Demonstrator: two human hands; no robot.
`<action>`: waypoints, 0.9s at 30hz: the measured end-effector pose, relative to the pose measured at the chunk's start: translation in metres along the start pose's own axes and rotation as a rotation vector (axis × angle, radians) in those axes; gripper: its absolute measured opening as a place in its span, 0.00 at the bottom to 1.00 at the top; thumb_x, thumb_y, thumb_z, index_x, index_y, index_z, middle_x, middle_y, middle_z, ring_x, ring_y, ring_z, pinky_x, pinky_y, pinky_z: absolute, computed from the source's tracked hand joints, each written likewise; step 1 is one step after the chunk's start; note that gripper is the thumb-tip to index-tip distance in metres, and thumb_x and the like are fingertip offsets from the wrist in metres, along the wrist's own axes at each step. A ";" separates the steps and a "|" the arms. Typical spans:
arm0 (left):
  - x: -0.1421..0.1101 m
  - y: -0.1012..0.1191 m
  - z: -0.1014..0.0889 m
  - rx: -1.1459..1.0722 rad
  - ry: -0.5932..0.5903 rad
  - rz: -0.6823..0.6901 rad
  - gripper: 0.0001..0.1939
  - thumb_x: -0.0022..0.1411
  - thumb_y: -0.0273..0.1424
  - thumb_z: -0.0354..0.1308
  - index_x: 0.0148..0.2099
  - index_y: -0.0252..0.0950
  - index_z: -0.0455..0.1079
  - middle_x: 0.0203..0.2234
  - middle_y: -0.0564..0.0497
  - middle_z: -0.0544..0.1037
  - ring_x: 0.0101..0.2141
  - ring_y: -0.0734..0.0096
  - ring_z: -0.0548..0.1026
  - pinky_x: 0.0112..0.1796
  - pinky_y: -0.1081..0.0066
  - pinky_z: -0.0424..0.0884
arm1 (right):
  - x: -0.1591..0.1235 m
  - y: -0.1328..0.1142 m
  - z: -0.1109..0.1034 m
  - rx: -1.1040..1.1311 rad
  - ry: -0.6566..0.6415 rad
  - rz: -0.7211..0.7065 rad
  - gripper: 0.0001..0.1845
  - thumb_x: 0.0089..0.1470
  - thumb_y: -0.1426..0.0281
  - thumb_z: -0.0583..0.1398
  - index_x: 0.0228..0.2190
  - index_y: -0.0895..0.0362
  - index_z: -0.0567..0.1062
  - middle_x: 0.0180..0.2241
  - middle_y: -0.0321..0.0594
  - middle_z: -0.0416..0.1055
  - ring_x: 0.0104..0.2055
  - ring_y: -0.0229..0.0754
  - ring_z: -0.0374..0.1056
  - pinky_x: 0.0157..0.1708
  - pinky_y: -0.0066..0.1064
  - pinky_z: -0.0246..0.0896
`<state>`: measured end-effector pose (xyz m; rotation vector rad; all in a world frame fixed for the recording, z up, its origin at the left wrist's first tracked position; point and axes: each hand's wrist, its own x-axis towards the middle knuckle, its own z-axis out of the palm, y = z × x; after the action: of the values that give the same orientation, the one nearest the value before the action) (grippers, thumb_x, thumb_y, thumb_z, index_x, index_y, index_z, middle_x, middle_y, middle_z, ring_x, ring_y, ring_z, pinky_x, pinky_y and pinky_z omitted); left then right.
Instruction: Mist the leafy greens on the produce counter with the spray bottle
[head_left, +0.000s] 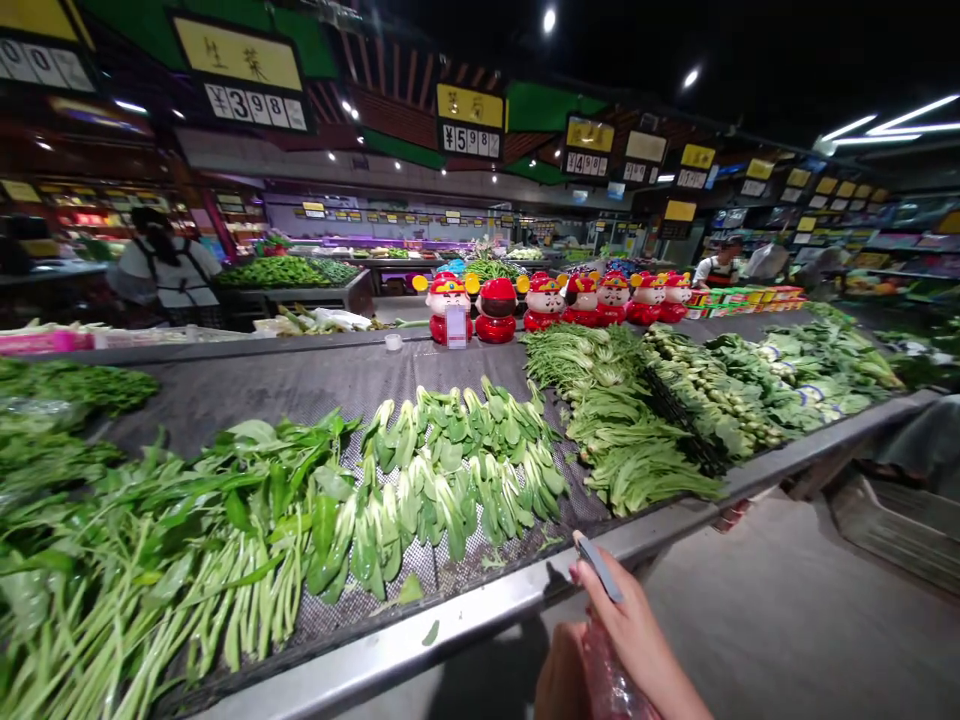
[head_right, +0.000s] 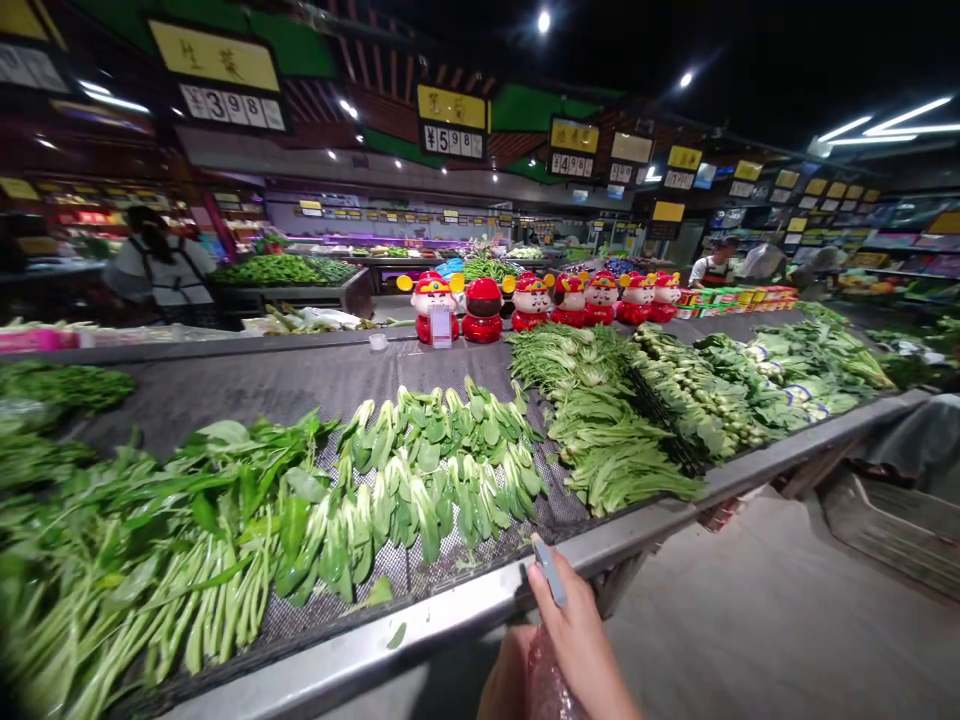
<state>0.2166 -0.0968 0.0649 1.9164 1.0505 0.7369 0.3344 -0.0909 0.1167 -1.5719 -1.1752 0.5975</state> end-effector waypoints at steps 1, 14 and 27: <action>0.002 0.004 -0.003 -0.023 0.014 0.020 0.12 0.59 0.36 0.45 0.39 0.38 0.67 0.33 0.48 0.73 0.36 0.65 0.72 0.39 0.69 0.68 | 0.002 -0.001 -0.001 0.018 -0.019 -0.005 0.23 0.54 0.58 0.54 0.49 0.56 0.69 0.48 0.44 0.70 0.50 0.46 0.65 0.51 0.37 0.59; 0.029 0.042 -0.024 0.049 0.238 0.137 0.44 0.35 0.48 0.66 0.53 0.34 0.56 0.42 0.45 0.68 0.42 0.57 0.69 0.44 0.63 0.67 | 0.053 -0.036 -0.001 0.055 -0.064 -0.181 0.23 0.55 0.57 0.51 0.45 0.59 0.71 0.36 0.44 0.73 0.39 0.46 0.69 0.42 0.36 0.63; 0.000 0.044 -0.043 0.090 0.205 0.048 0.41 0.33 0.39 0.66 0.51 0.34 0.57 0.40 0.45 0.69 0.43 0.55 0.69 0.45 0.64 0.67 | 0.032 -0.042 0.018 0.138 -0.147 -0.152 0.24 0.53 0.57 0.54 0.48 0.58 0.69 0.39 0.43 0.73 0.43 0.47 0.69 0.46 0.39 0.61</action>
<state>0.2009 -0.0953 0.1244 1.9795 1.1831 0.9431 0.3162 -0.0548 0.1549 -1.3270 -1.3216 0.6870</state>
